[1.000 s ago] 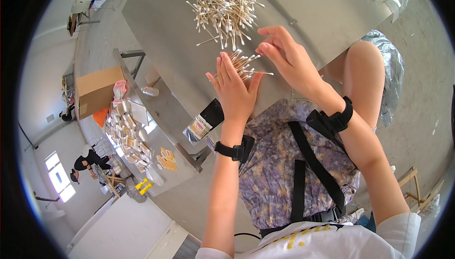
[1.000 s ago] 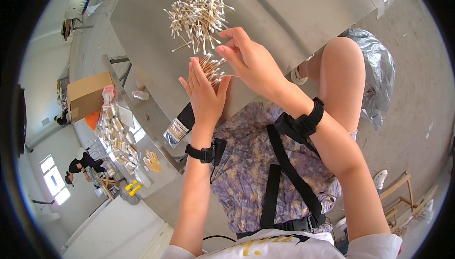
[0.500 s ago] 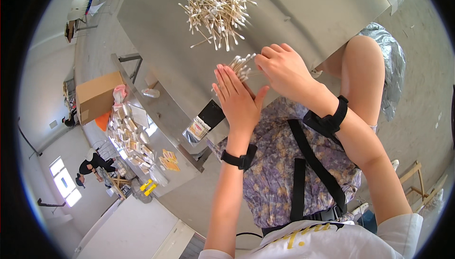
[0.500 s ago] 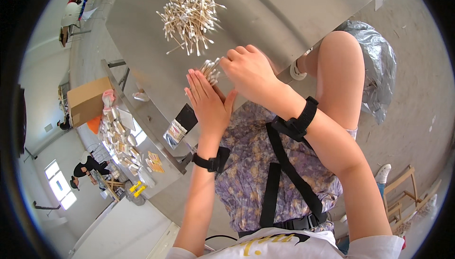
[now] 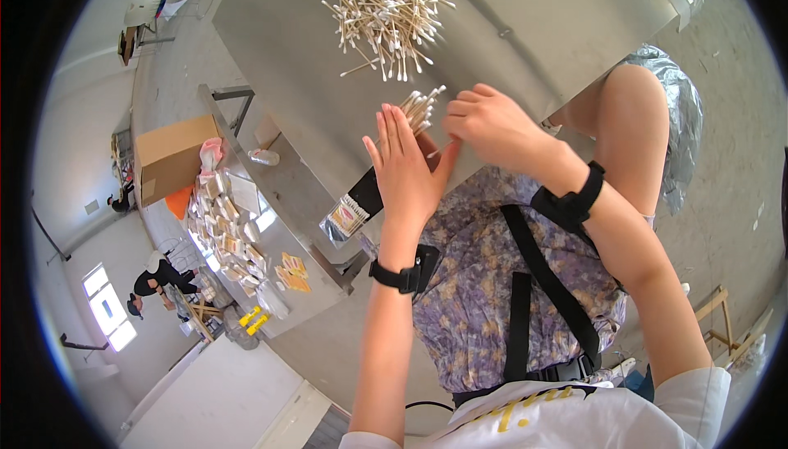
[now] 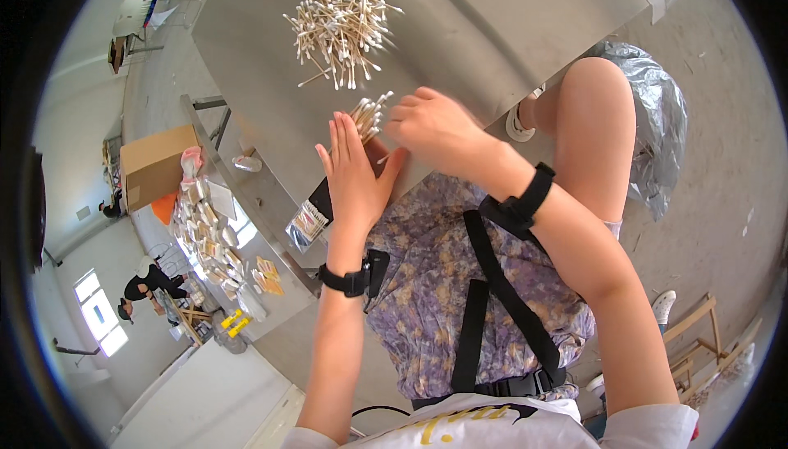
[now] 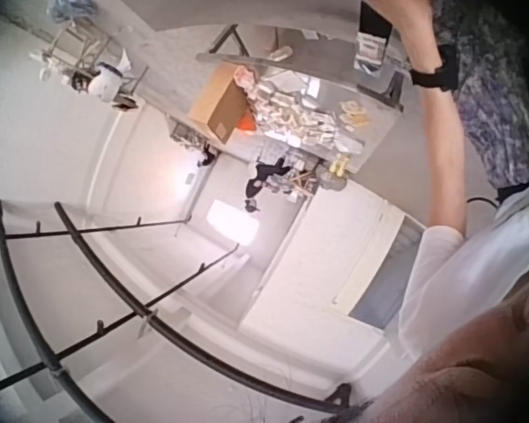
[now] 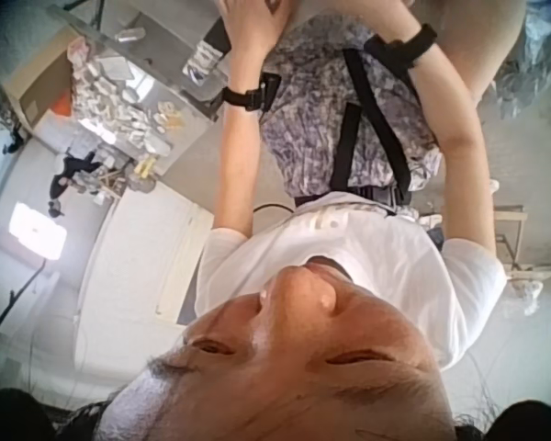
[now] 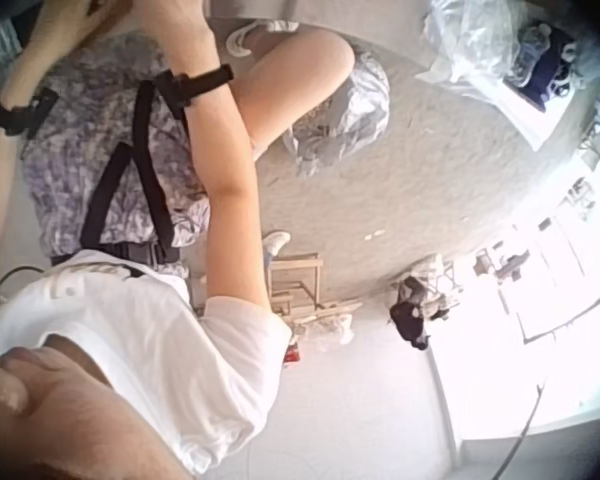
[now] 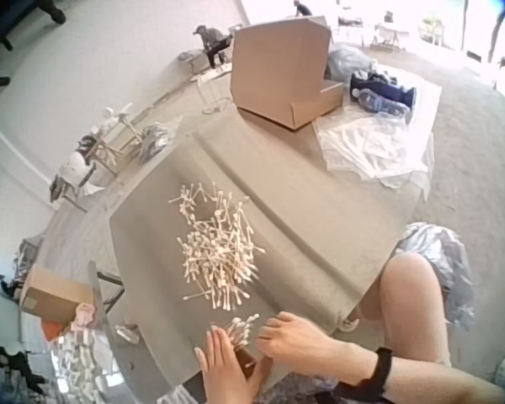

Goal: Organizing and bundling cotton swabs on a metal table surface and placing them into a small package.

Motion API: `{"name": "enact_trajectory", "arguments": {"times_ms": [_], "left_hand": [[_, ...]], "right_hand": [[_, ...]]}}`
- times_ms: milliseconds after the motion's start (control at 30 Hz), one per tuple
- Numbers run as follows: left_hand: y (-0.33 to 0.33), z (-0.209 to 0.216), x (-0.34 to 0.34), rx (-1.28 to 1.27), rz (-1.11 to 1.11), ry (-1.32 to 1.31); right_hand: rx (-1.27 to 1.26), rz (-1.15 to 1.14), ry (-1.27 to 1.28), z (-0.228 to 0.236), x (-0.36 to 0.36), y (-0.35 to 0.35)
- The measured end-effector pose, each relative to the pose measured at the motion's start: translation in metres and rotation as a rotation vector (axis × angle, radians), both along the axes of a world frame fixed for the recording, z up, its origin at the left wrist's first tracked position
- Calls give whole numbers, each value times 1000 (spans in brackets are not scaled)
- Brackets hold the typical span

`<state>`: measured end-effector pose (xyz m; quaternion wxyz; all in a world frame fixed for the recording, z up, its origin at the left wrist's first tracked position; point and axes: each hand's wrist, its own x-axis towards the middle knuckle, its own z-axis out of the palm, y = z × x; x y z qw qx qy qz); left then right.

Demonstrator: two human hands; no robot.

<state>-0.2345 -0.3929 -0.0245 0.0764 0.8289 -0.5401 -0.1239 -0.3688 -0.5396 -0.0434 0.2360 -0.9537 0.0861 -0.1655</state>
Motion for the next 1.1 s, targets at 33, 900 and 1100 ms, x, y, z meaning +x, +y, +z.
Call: {"name": "enact_trajectory", "arguments": {"times_ms": [33, 900, 1100], "left_hand": [[6, 4, 0, 16, 8, 79], [-2, -20, -37, -81, 85, -132], [-17, -16, -5, -72, 70, -148]], "right_hand": [[17, -10, -57, 1, 9, 7], [403, -459, -264, 37, 7, -13], [364, -462, -277, 29, 10, -14]]}}
